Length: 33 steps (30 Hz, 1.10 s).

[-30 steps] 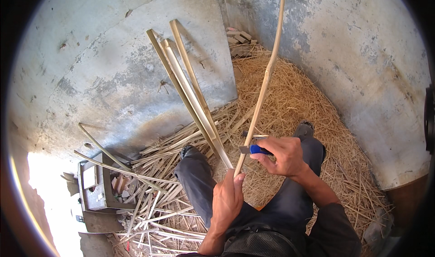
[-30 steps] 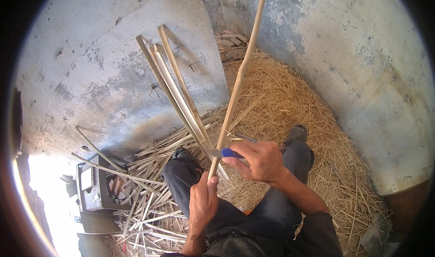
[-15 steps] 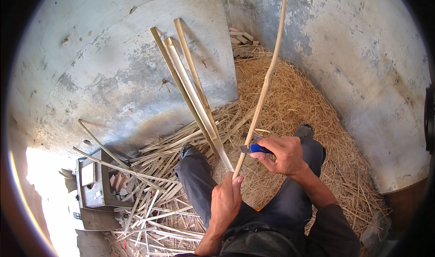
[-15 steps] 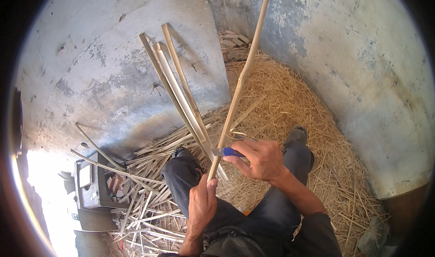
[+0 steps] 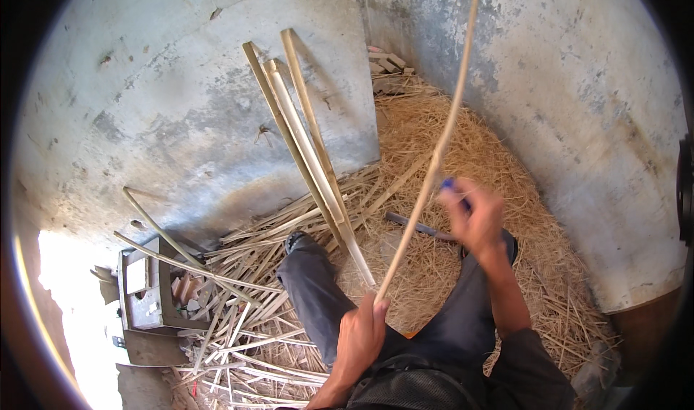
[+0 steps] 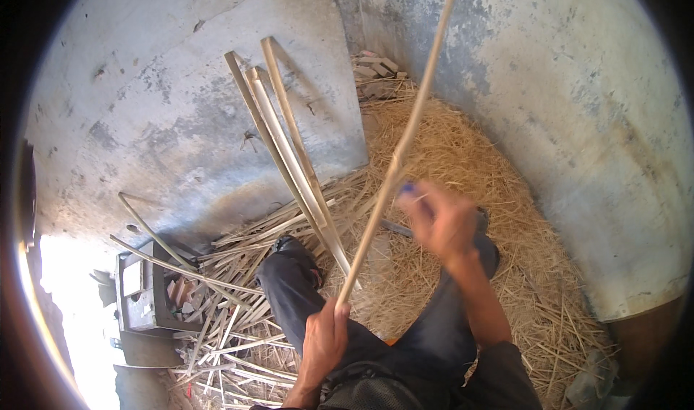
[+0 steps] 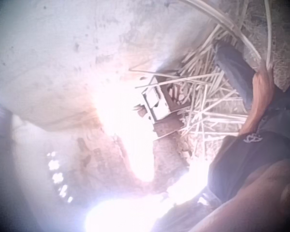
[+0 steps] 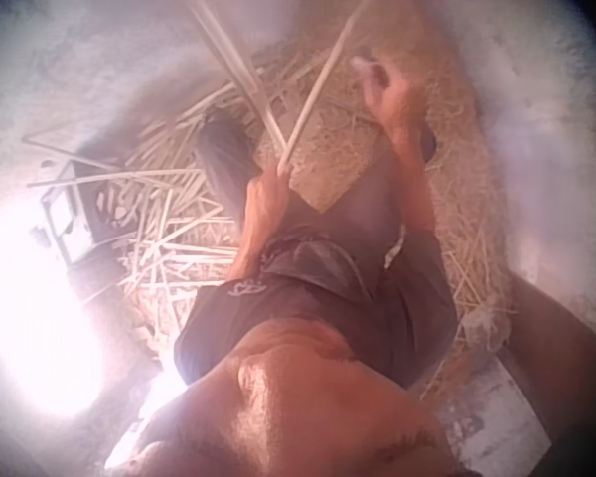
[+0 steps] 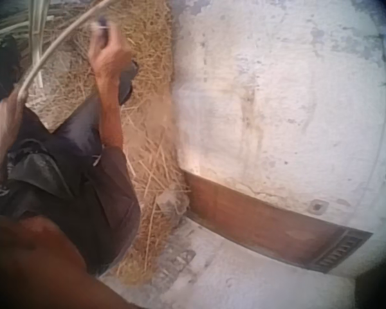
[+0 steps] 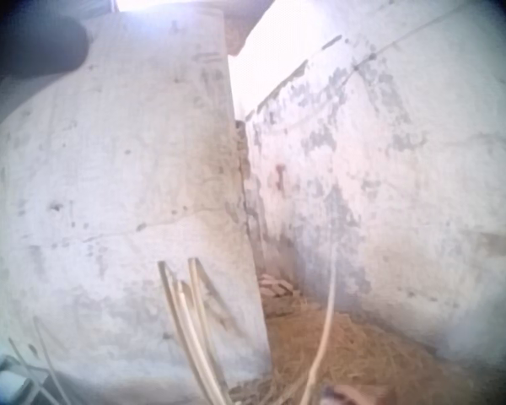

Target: The person sits on a straw-covered floor and uses a utility knife to shave thin strips of bamboo. They hold the bamboo in their left hand and carefully scrape the surface with the knife in their right hand, removing thin layers of wood.

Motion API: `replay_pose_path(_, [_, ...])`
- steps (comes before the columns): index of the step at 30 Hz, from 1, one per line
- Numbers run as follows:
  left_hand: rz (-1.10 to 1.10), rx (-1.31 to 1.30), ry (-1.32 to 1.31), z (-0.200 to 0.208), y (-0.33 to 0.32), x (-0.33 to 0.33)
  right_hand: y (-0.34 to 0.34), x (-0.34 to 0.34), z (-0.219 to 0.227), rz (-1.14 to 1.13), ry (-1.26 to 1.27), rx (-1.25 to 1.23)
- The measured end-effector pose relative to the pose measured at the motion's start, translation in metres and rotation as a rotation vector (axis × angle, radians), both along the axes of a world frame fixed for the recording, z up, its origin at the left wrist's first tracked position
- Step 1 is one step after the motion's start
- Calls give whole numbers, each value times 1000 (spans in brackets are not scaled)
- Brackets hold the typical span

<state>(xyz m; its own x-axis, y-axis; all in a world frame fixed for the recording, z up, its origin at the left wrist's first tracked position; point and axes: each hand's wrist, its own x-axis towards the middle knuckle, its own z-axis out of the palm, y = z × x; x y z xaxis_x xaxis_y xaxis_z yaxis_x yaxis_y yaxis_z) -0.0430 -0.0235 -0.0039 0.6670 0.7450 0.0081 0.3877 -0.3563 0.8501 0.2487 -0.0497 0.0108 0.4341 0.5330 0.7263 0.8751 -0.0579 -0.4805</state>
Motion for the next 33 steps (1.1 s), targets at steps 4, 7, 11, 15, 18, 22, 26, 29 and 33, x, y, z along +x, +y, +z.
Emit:
replay_pose_path(4, [-77, -88, 88, -13, -13, -22, -7, 74, 17, -159, 85, 85])
replay_pose_path(7, [-57, -96, 104, -20, -7, -28, -17, 68, 22, -136, 137, 38])
replay_pose_path(11, [-14, -124, 76, -15, 2, -21, -26, 42, 4, 78, 211, -64])
replay_pose_path(15, [6, -139, 28, -5, 8, -13, -25, -16, -2, 271, 211, -130])
replay_pose_path(18, [6, -121, 23, 1, 10, -5, -24, -40, -12, 401, 60, -127])
replay_pose_path(22, [27, -22, 30, 3, 7, 0, -20, -52, -12, 425, -32, -146])
replay_pose_path(26, [31, 33, 41, 5, 5, 1, -17, -54, -7, 426, -52, -135])
replay_pose_path(29, [32, 72, 38, 4, 4, 1, -16, -51, -5, 383, -48, -136])
replay_pose_path(33, [32, 86, 40, 1, 2, -3, -12, -40, -5, 346, -17, -110])
